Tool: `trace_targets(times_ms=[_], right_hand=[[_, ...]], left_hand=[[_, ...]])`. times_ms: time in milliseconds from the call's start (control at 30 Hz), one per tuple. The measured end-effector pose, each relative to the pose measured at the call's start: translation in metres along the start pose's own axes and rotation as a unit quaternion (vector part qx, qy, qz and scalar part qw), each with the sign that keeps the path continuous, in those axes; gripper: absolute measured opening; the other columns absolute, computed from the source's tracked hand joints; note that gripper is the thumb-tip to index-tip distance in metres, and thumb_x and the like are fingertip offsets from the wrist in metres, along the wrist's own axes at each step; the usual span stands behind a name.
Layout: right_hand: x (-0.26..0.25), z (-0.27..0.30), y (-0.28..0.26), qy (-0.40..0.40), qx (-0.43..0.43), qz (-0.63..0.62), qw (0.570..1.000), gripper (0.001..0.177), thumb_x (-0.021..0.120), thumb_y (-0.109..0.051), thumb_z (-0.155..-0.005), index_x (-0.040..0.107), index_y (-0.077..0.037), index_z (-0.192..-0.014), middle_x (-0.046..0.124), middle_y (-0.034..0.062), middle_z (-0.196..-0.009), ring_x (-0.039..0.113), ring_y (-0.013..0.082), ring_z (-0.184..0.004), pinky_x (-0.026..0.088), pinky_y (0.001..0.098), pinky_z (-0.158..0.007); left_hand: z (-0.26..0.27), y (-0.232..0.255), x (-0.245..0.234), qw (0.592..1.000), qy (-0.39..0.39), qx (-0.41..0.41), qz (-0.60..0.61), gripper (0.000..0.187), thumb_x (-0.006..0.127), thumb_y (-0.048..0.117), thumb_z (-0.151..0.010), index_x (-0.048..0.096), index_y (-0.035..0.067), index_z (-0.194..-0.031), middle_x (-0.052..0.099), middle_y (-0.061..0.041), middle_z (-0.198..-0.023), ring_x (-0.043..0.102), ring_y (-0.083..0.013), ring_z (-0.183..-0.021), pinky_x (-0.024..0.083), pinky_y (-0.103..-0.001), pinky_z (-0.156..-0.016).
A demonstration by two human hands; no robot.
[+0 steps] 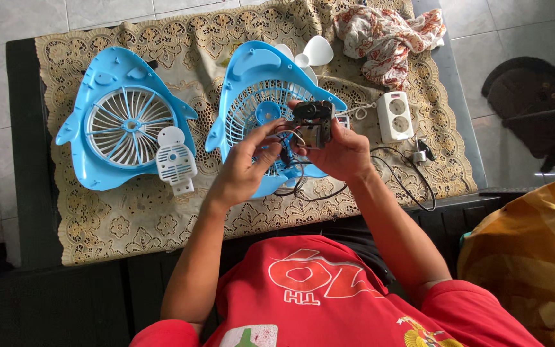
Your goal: The person cleans a small fan motor with a cloth, places it into the fan housing, and connects wires to the motor terminals. They handle the fan housing, motor, and a white plastic control component while working on a table with a lace tablecloth.
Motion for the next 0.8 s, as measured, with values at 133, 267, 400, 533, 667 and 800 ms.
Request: trace_targets(times_ms=[133,267,400,533,667,800], right_hand=[[-0.005,-0.002,-0.008,-0.006,-0.01,0.054,0.998,0.071,0.057,-0.035,-0.109,0.031,0.0,-0.166,0.057,0.0212,-0.151,0.061,0.0249,-0.126,0.047,0.0364,-0.103],[-0.005,-0.007,-0.02,0.043,-0.014,0.205,0.978,0.063,0.06,-0.027,-0.109,0.034,-0.002,-0.161,0.062,0.0213,-0.138,0.065,0.0221,-0.118,0.053,0.0363,-0.105],[0.0,-0.013,-0.029,0.126,0.006,0.386,0.914,0.064,0.07,-0.023,-0.103,0.042,-0.002,-0.156,0.062,0.0143,-0.129,0.062,0.0153,-0.116,0.056,0.0342,-0.1],[0.004,-0.019,-0.03,0.16,0.049,0.429,0.888,0.063,0.073,-0.023,-0.097,0.046,-0.003,-0.15,0.069,0.0125,-0.118,0.066,0.0148,-0.108,0.058,0.0329,-0.094],[0.001,-0.02,-0.029,0.173,0.049,0.441,0.879,0.058,0.071,-0.023,-0.099,0.048,-0.003,-0.149,0.071,0.0111,-0.119,0.068,0.0151,-0.109,0.058,0.0325,-0.096],[-0.01,-0.024,-0.026,0.221,0.015,0.385,0.896,0.053,0.068,-0.023,-0.098,0.047,-0.003,-0.143,0.071,0.0135,-0.113,0.071,0.0171,-0.099,0.062,0.0326,-0.087]], left_hand=[[-0.004,-0.01,0.003,0.999,0.007,-0.018,0.025,0.042,0.067,0.013,-0.101,0.058,0.005,-0.141,0.073,-0.006,-0.109,0.071,-0.0119,-0.103,0.057,-0.029,-0.093],[-0.01,-0.02,0.001,0.997,0.057,-0.055,0.018,0.031,0.07,0.008,-0.097,0.067,0.003,-0.128,0.075,-0.003,-0.095,0.073,-0.0092,-0.086,0.06,-0.025,-0.079],[-0.015,-0.027,-0.005,0.987,0.123,-0.097,-0.022,0.023,0.072,0.009,-0.094,0.072,0.002,-0.116,0.076,-0.002,-0.09,0.072,-0.0069,-0.078,0.062,-0.024,-0.066],[-0.025,-0.033,-0.009,0.985,0.151,-0.068,-0.039,0.02,0.074,0.01,-0.095,0.072,0.002,-0.113,0.077,-0.004,-0.09,0.07,-0.0062,-0.078,0.057,-0.021,-0.066],[-0.041,-0.039,-0.015,0.985,0.155,-0.053,0.056,0.017,0.072,0.012,-0.099,0.072,0.003,-0.113,0.076,-0.002,-0.091,0.068,-0.0052,-0.078,0.057,-0.02,-0.068],[-0.057,-0.039,-0.019,0.958,0.163,-0.09,0.219,0.013,0.069,0.014,-0.1,0.07,0.006,-0.11,0.074,0.001,-0.091,0.068,-0.0062,-0.079,0.057,-0.022,-0.067]])
Point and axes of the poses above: each hand's wrist, its own z-axis away from the middle knuckle, its own x-axis out of the palm, y = z × x, the point moved 1 cm from there along -z, towards the middle knuckle
